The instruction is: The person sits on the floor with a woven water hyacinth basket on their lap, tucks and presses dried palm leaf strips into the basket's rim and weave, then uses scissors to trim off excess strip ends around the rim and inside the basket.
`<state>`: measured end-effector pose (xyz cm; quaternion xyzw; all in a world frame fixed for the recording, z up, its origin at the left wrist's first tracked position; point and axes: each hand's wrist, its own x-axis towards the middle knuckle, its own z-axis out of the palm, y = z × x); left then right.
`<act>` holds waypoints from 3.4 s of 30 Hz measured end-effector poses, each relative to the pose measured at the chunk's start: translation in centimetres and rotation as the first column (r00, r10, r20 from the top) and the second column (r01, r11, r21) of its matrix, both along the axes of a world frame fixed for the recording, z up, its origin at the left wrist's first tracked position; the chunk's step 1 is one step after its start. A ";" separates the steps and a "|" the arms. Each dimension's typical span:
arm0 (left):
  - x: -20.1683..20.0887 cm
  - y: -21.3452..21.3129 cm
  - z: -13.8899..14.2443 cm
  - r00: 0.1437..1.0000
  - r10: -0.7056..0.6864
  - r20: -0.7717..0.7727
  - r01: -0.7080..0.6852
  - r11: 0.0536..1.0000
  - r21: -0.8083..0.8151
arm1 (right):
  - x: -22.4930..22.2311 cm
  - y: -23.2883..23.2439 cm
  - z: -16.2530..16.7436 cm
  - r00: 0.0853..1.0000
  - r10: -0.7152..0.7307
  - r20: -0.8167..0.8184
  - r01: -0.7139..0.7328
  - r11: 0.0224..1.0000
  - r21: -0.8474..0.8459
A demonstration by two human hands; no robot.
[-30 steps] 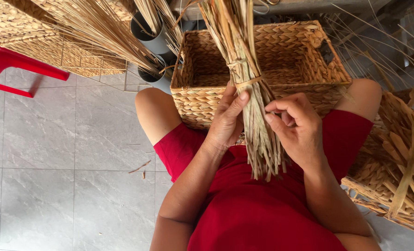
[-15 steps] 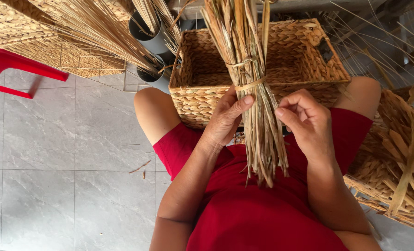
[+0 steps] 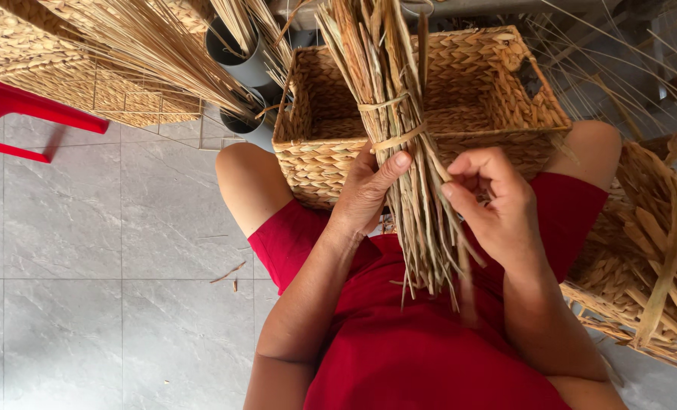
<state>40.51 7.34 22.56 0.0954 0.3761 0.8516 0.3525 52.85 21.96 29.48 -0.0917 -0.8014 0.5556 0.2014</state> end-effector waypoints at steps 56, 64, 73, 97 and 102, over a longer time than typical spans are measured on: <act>0.3 0.2 1.4 0.987 -0.067 0.147 0.064 0.998 0.024 | 0.0 1.3 -3.3 0.986 0.052 0.160 -0.016 0.976 -0.218; 0.6 1.0 0.4 0.995 -0.004 0.101 0.005 1.000 -0.007 | -0.1 0.1 -1.2 0.996 0.051 -0.067 -0.045 0.995 0.093; 0.4 0.3 0.9 0.997 -0.061 0.052 0.061 0.998 0.006 | 0.2 -0.2 -0.2 0.999 0.050 0.013 -0.050 0.998 0.040; -3.4 0.7 0.3 0.979 0.160 0.123 -0.156 0.987 -0.045 | 3.0 6.3 -4.6 0.881 0.457 0.126 -0.295 0.736 -0.610; -7.1 0.6 2.3 0.964 0.246 0.099 -0.244 0.969 -0.026 | 6.4 11.9 -8.0 0.861 0.500 -0.096 -0.372 0.489 -0.789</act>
